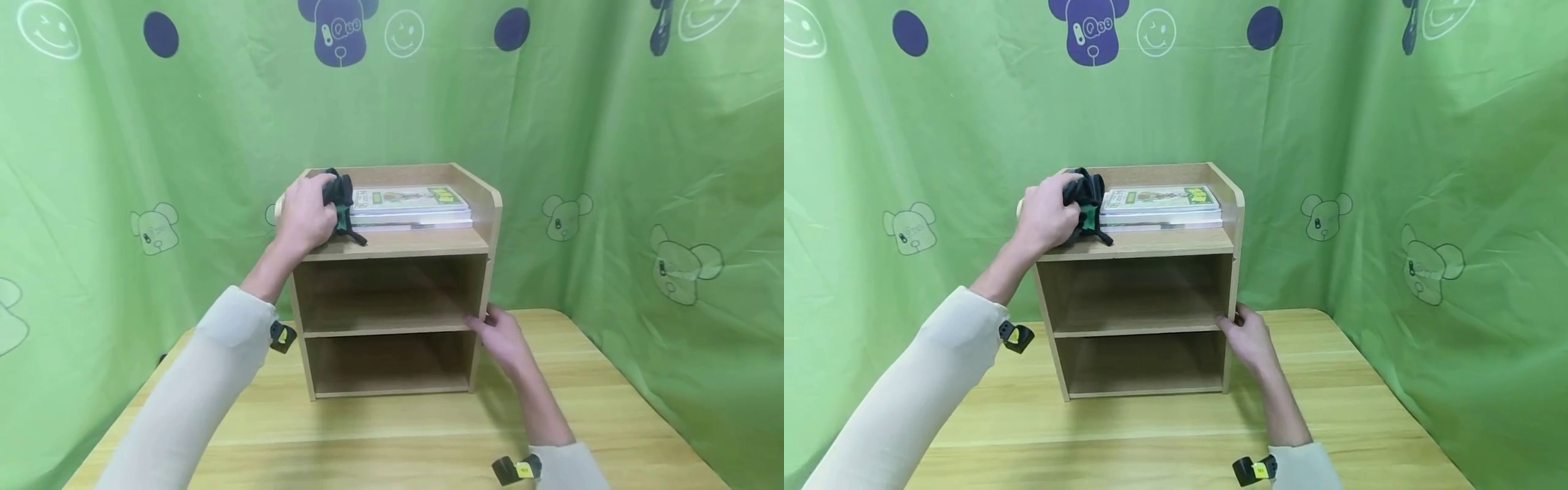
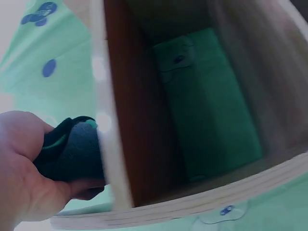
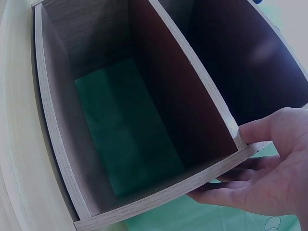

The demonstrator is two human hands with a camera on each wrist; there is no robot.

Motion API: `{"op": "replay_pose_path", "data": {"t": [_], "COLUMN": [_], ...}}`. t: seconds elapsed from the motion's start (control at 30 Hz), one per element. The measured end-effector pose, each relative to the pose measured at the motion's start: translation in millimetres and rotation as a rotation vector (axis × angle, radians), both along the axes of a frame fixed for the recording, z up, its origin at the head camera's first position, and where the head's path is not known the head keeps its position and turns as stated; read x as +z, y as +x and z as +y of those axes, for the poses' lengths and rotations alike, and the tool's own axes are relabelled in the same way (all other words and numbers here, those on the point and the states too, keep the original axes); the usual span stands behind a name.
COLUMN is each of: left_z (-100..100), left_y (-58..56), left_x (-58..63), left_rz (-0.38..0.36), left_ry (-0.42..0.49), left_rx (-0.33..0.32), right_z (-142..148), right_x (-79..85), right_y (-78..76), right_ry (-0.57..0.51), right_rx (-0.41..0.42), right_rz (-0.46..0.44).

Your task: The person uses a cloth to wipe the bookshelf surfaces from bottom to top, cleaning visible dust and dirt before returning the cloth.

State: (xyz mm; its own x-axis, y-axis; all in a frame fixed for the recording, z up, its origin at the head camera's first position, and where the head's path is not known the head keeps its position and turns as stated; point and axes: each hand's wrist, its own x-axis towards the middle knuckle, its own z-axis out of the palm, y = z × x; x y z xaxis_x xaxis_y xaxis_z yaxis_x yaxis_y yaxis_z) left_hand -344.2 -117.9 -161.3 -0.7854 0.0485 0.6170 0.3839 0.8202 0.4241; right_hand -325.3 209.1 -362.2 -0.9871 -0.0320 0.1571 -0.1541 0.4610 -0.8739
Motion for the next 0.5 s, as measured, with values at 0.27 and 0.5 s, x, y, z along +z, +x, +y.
{"op": "replay_pose_path", "data": {"t": [0.27, 0.5], "left_z": [6.8, 9.8], "left_y": [-4.1, -3.4], "left_x": [-5.8, -9.2], "left_rz": [0.071, 0.029], "left_ry": [0.276, 0.155], "left_rx": [-0.056, -0.044], "right_z": [-0.2, 1.1], "right_x": [-0.7, -0.6], "right_y": [-0.5, -2.1], "right_ry": [-0.004, 0.002], "right_rx": [-0.004, -0.010], "right_rz": [0.008, 0.012]}}
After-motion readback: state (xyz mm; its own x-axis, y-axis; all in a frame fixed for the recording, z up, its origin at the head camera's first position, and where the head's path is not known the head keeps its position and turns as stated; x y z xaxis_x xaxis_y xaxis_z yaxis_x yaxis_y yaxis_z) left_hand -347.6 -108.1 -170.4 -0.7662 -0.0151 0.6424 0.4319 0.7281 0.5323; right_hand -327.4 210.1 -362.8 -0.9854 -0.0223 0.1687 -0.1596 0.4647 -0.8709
